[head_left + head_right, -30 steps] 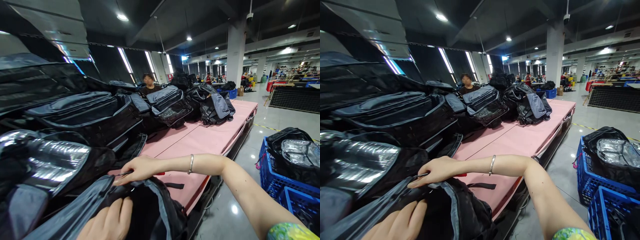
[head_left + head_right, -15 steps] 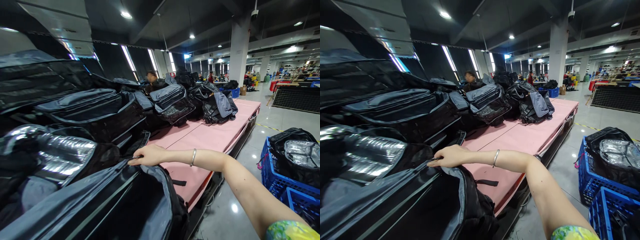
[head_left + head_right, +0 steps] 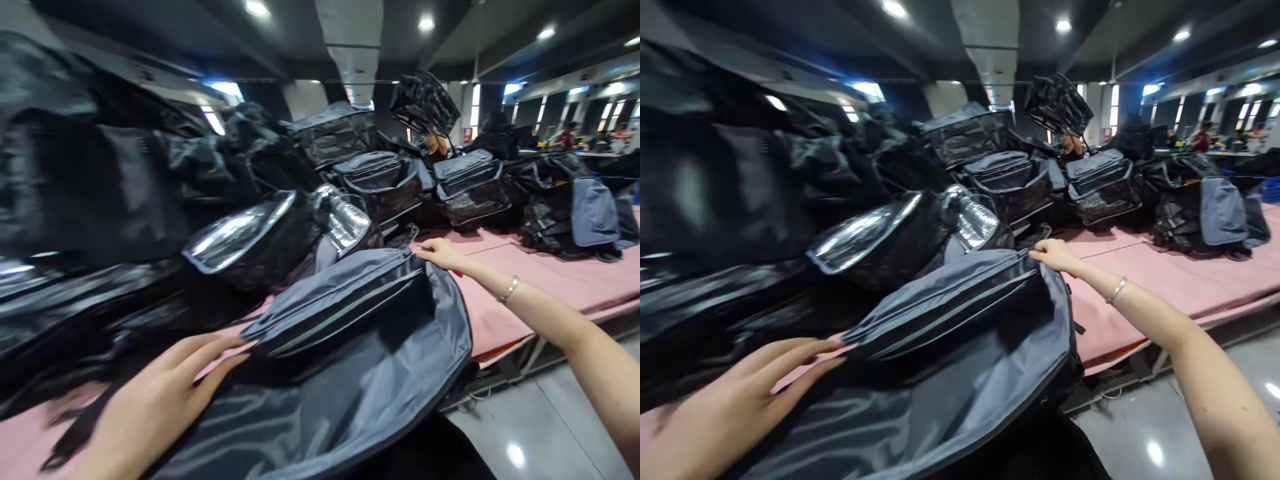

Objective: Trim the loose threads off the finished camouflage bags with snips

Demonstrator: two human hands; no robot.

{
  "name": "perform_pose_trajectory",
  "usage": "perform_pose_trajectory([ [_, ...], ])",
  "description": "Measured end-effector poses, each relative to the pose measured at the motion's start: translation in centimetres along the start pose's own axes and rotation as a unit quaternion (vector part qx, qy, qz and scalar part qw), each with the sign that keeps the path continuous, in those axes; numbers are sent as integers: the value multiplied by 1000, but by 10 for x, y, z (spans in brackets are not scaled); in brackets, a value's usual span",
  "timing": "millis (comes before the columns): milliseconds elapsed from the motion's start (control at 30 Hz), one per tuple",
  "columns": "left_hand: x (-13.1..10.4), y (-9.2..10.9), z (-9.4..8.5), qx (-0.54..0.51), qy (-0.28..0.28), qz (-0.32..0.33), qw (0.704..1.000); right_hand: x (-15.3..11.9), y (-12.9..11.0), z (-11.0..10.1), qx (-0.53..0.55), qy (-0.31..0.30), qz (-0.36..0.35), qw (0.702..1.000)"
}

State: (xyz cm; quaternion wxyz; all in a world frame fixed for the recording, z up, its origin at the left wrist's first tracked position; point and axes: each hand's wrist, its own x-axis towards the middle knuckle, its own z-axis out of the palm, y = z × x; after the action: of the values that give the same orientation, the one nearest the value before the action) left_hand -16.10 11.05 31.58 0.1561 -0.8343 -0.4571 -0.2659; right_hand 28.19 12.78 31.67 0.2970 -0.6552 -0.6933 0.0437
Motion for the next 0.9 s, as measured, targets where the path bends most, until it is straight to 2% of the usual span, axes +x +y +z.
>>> perform_pose_trajectory([
  [67, 5, 0, 1, -71, -59, -88, 992, 2, 1, 2, -12, 3, -6, 1000],
  [167, 13, -5, 4, -159, -131, -198, 958, 0, 1, 2, -16, 5, -20, 1000],
  [267, 19, -11, 6, -263, -174, -243, 917, -5, -2, -4, -40, 0, -30, 999],
  [400, 23, -12, 2, -320, -162, -269, 894, -12, -17, -14, -136, 51, -46, 988],
  [467, 24, -10, -1, -326, -157, -273, 891, -13, -29, -16, -153, 68, -91, 982],
  [500, 24, -9, -1, -328, -159, -273, 890, -13, -35, -16, -149, 56, -124, 979],
  [567, 24, -8, -2, -332, -168, -269, 888, -9, -49, -12, -138, 4, -190, 972],
  [633, 22, -9, -2, -329, -174, -261, 891, -1, -63, -6, -145, -46, -224, 963],
  [700, 19, -10, -1, -304, -171, -243, 905, 10, -72, 0, -160, -81, -207, 962],
  [767, 17, -9, 1, -249, -151, -219, 931, 24, -77, 3, -152, -124, -161, 967],
  [900, 22, 11, 7, -144, -90, -103, 980, 47, -79, 4, -115, -207, -134, 962],
])
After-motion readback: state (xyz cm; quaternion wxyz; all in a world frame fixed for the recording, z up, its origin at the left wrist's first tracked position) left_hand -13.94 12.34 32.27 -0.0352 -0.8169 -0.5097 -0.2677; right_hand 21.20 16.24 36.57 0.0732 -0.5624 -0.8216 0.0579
